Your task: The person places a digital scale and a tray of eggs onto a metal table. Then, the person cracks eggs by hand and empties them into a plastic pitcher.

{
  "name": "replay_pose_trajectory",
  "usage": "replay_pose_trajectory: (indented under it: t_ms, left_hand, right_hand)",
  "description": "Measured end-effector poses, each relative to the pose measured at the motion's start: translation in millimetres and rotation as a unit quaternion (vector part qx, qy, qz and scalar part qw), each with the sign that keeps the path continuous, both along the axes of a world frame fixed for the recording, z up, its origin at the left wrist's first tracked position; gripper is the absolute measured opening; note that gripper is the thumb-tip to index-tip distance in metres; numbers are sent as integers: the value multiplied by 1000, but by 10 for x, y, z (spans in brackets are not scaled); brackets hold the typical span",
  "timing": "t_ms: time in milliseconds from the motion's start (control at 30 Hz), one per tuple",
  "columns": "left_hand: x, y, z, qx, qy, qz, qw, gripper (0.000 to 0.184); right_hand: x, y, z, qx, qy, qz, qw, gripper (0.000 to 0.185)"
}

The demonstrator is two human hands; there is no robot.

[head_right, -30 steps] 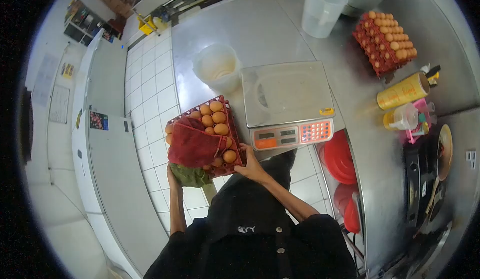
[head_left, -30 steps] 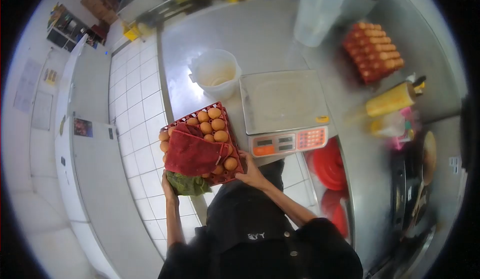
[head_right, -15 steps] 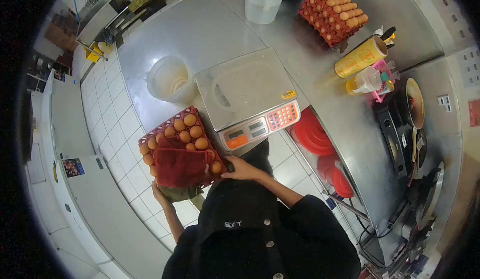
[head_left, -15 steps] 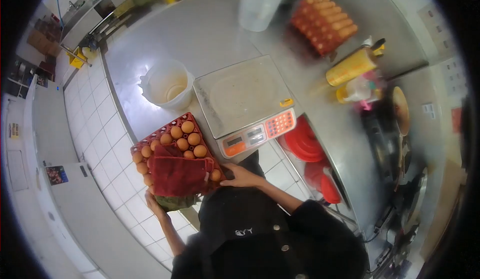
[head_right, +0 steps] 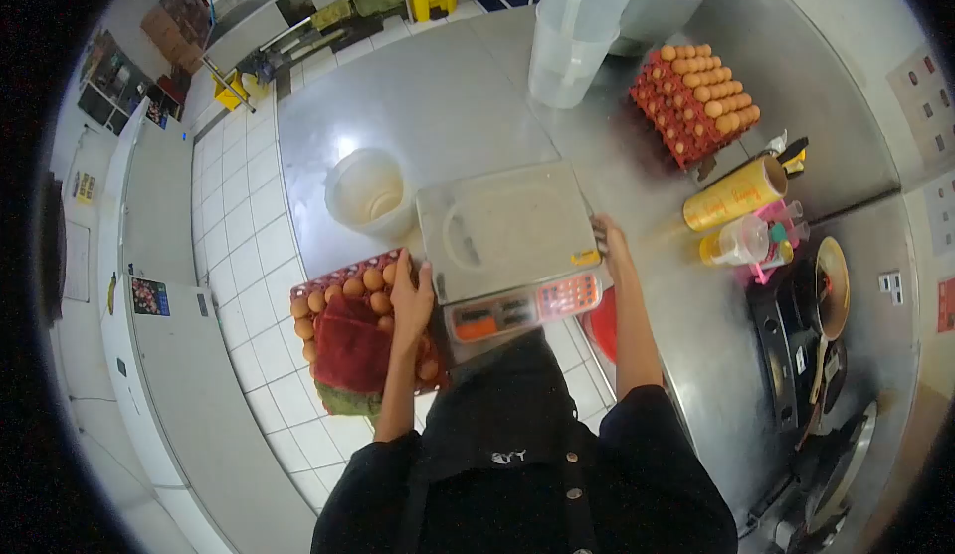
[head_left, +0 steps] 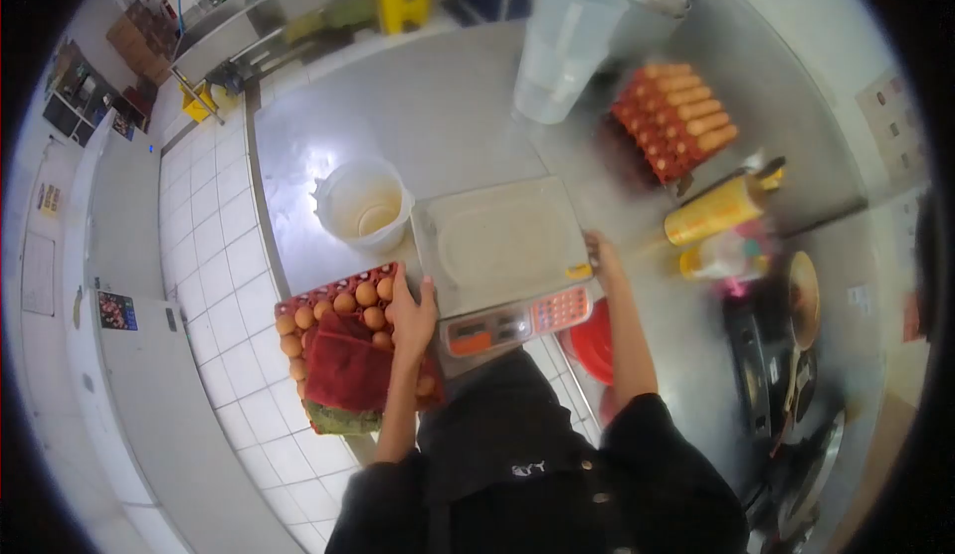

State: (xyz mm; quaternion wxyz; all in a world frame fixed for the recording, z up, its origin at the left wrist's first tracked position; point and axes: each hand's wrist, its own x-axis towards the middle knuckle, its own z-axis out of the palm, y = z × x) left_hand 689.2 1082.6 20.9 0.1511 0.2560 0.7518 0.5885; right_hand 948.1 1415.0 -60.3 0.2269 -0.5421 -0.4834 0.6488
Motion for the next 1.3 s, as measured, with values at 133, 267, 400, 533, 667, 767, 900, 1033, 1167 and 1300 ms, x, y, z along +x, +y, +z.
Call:
replay_pose_trajectory:
  t_ms: [133,267,400,533,667,767,900,1033,1167,1300]
  left_hand:
    - [-64,457,-397,-133,-81,70,985,67]
    - [-196,492,-533,-14,-377,49,925,73]
    - [-223,534,-531,20,-398,27,917,76]
    - [-182,796,-407,11,-407,21,913,81]
    - [-100,1549,-112,-23,-400,-32,916,86]
    - [-147,2107,-93,-14,-391,-106,914,88]
    - [-157,2690,-303,-20,-425,-169,889,93]
    - [-73,2991,-568,-30,-421,-166,891,100]
    - [-102,2940,-803,-14,-451,-203,869,99]
    - [-2,2691,-695,-22,-463,-188,866,99]
  right_hand:
    - [-361,-47,254,-93,78,69,990,72]
    - [-453,-76,643,-157,132,84,975,78]
    - [-333,81,537,-201,179,81,960,79]
    - [-204,351,628,-215,190,91,953,76]
    - [-9,680,661,-138,171,22,975,71]
    - [222,1042,408,-129,253,0,959,70]
    - [540,1349,339,-112,253,-45,960,70]
    - [756,1530,34,-90,249,-64,962,72]
    - [848,1427,133,-104,241,-91,961,74]
    - [856,1427,10,-87,191,-94,973,83]
